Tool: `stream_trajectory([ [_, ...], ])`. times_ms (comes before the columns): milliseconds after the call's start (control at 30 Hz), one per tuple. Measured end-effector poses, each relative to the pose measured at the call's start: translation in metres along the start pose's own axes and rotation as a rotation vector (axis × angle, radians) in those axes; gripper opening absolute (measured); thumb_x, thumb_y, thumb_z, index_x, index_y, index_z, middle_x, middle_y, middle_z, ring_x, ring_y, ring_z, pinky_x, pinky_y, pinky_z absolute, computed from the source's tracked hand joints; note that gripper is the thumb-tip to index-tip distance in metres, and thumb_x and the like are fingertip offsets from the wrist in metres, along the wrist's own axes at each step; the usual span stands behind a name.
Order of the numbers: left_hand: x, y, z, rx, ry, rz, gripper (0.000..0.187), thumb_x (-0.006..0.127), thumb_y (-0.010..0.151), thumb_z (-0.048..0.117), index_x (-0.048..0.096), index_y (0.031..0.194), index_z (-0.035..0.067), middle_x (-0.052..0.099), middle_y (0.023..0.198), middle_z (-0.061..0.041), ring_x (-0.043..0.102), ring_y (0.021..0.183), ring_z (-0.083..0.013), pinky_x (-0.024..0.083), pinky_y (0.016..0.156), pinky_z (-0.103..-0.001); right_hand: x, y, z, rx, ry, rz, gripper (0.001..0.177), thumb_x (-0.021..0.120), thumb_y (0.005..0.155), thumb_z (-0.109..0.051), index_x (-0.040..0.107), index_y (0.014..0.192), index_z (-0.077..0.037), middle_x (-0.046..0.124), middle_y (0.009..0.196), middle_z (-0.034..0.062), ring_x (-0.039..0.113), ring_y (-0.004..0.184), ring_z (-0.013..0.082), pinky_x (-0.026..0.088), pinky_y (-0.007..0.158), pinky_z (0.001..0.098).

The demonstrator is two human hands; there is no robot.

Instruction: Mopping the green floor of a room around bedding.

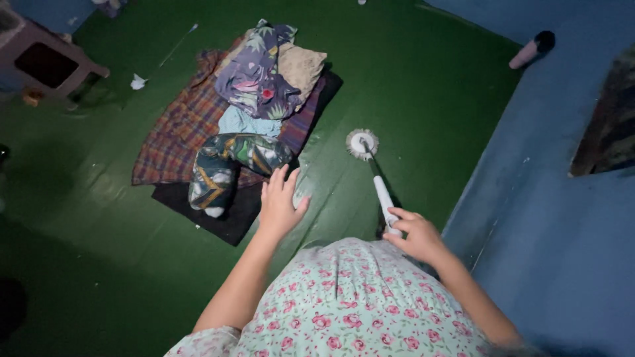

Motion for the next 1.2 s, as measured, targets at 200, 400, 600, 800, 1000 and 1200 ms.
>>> stream_trajectory([
  [200, 0.013, 0.001, 0.019, 0.002, -0.012, 0.005, 0.074, 0.077, 0.083, 0.038, 0.049, 0.147, 0.016, 0.043, 0.155, -0.018, 0.039, 0.144, -0.0412, 0.033, 0.111, -0.066, -0.015, 0.026, 0.023, -0.044, 0.059, 0.066, 0.029, 0.079, 0.079, -0.036, 0.079, 0.088, -0.008, 0.065, 0.141, 0.0022, 0.068, 0.111, 0.027, 0.055, 0.091, 0.0397],
  [400, 0.018, -0.016, 0.035, -0.21, 0.014, 0.129, 0.074, 0.077, 0.081, 0.038, 0.049, 0.147, 0.016, 0.044, 0.154, -0.018, 0.04, 0.143, -0.0406, 0.035, 0.109, -0.066, -0.035, 0.109, 0.104, -0.078, -0.168, 0.04, 0.033, 0.075, 0.084, -0.041, 0.079, 0.098, -0.011, 0.063, 0.141, 0.0076, 0.069, 0.111, 0.0308, 0.057, 0.09, 0.0427],
  [600, 0.045, -0.046, 0.066, -0.369, 0.052, 0.27, 0.077, 0.077, 0.082, 0.038, 0.049, 0.148, 0.013, 0.044, 0.154, -0.019, 0.04, 0.144, -0.0404, 0.034, 0.114, -0.062, -0.043, 0.236, 0.25, -0.055, -0.368, 0.014, 0.043, 0.074, 0.085, -0.046, 0.077, 0.114, -0.015, 0.059, 0.144, 0.0096, 0.066, 0.117, 0.0325, 0.055, 0.095, 0.0451],
  [800, 0.051, -0.078, 0.106, -0.625, 0.055, 0.324, 0.076, 0.077, 0.083, 0.039, 0.049, 0.148, 0.014, 0.042, 0.156, -0.018, 0.038, 0.145, -0.0393, 0.031, 0.115, -0.062, -0.092, 0.291, 0.285, 0.176, -0.549, -0.117, 0.046, 0.07, 0.092, -0.048, 0.072, 0.129, -0.02, 0.063, 0.14, 0.0092, 0.065, 0.121, 0.0323, 0.055, 0.094, 0.0494],
  [1000, 0.041, -0.1, 0.112, -0.723, 0.045, 0.337, 0.076, 0.076, 0.082, 0.039, 0.049, 0.148, 0.016, 0.042, 0.156, -0.017, 0.036, 0.145, -0.0386, 0.029, 0.115, -0.063, -0.074, 0.273, 0.278, 0.343, -0.484, -0.153, 0.058, 0.075, 0.089, -0.048, 0.065, 0.137, -0.018, 0.067, 0.139, 0.0105, 0.068, 0.121, 0.0333, 0.056, 0.099, 0.0464],
  [1200, 0.027, -0.096, 0.069, -0.572, 0.057, 0.291, 0.074, 0.076, 0.083, 0.039, 0.049, 0.148, 0.015, 0.042, 0.157, -0.018, 0.036, 0.148, -0.0384, 0.029, 0.116, -0.063, -0.04, 0.206, 0.199, -0.012, -0.472, -0.046, 0.046, 0.075, 0.084, -0.04, 0.072, 0.121, -0.014, 0.051, 0.155, 0.0077, 0.065, 0.118, 0.0357, 0.055, 0.094, 0.0472],
])
Point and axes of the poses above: each hand's wrist, its own y-axis towards the middle knuckle, its own x-axis out of the palm, z = x × y, the point moved 3 cm from there along y, towards the middle knuckle
